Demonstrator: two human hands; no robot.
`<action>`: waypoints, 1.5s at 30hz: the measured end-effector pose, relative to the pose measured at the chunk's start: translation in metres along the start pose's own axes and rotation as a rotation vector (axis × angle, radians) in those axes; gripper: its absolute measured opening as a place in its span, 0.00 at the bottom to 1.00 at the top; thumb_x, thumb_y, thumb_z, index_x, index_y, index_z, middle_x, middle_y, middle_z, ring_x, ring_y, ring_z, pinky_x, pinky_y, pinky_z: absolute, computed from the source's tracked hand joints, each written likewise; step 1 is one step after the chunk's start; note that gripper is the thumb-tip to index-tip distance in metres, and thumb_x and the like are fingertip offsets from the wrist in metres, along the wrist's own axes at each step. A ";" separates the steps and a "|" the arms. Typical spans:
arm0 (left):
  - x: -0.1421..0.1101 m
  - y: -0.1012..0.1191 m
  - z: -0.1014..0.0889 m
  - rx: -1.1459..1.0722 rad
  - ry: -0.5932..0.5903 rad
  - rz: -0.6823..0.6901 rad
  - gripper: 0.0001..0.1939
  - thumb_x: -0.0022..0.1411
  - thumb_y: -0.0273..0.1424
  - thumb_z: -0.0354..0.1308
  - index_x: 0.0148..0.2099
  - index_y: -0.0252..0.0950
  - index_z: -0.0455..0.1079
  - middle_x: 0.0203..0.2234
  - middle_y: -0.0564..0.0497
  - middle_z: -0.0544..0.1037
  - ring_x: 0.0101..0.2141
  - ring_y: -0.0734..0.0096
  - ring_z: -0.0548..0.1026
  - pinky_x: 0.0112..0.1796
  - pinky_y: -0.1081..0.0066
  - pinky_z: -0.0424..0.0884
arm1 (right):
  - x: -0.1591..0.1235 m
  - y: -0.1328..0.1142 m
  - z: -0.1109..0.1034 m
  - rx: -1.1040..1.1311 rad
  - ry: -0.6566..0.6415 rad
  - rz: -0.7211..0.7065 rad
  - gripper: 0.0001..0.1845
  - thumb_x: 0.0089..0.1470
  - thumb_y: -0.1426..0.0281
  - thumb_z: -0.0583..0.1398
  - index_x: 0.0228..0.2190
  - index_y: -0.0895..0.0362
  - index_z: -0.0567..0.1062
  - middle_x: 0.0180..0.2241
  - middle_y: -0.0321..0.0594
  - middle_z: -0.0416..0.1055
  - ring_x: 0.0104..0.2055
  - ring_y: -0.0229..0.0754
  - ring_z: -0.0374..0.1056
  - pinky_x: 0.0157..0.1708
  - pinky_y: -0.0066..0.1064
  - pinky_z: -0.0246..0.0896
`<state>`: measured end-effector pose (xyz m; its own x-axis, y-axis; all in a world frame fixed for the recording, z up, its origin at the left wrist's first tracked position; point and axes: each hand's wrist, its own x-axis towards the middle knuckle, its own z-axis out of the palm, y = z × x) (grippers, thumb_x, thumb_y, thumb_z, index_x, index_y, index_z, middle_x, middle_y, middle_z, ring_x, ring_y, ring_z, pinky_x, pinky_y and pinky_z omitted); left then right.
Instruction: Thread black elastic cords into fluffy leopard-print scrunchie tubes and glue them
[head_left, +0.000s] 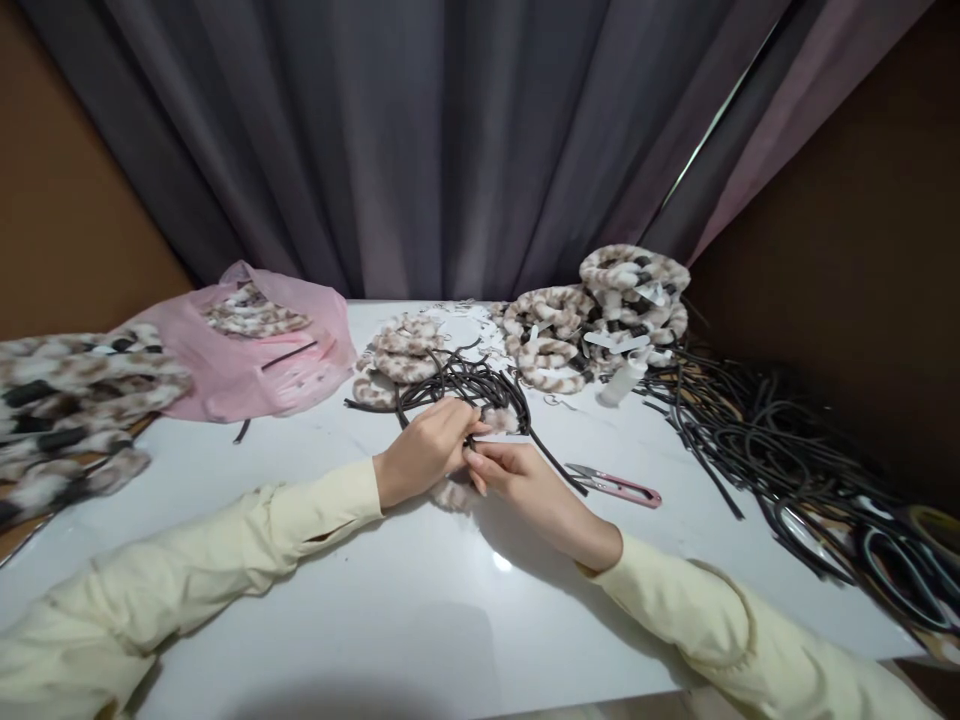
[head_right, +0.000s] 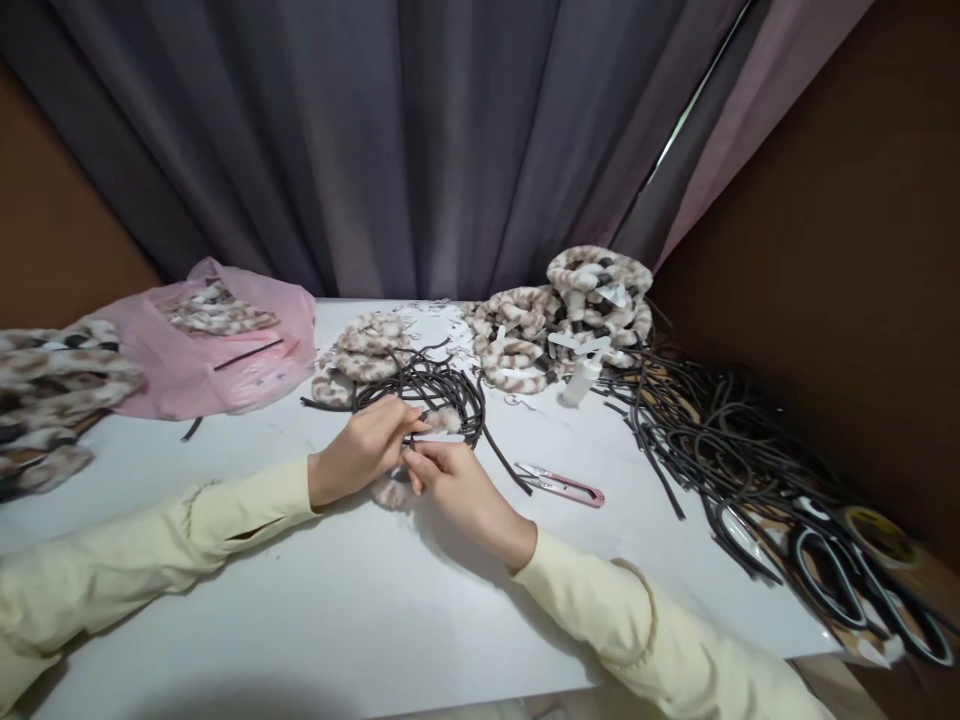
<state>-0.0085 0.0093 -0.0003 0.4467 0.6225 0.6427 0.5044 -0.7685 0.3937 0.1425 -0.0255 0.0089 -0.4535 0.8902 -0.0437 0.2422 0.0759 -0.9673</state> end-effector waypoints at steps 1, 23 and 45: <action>-0.002 -0.003 0.001 0.097 0.000 0.117 0.10 0.61 0.23 0.44 0.27 0.35 0.59 0.21 0.51 0.65 0.26 0.70 0.64 0.30 0.71 0.63 | -0.001 -0.001 -0.001 -0.026 0.002 -0.017 0.20 0.57 0.65 0.51 0.16 0.58 0.60 0.17 0.30 0.53 0.21 0.32 0.49 0.24 0.27 0.45; -0.004 -0.008 -0.002 0.184 -0.082 0.177 0.09 0.60 0.17 0.43 0.34 0.34 0.61 0.25 0.51 0.68 0.29 0.70 0.65 0.33 0.72 0.64 | -0.013 0.009 -0.003 -0.754 0.182 -0.350 0.26 0.50 0.80 0.49 0.52 0.62 0.58 0.42 0.50 0.71 0.40 0.45 0.69 0.37 0.34 0.63; -0.007 -0.008 -0.003 0.153 -0.301 0.196 0.11 0.64 0.22 0.42 0.36 0.32 0.65 0.27 0.48 0.70 0.31 0.68 0.68 0.32 0.71 0.66 | -0.013 -0.009 -0.031 -1.308 0.139 -0.651 0.13 0.55 0.83 0.49 0.24 0.59 0.65 0.23 0.41 0.62 0.28 0.42 0.53 0.26 0.32 0.46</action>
<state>-0.0175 0.0101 -0.0063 0.7310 0.4991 0.4654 0.4823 -0.8603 0.1652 0.1729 -0.0241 0.0262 -0.7185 0.5696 0.3991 0.6537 0.7491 0.1077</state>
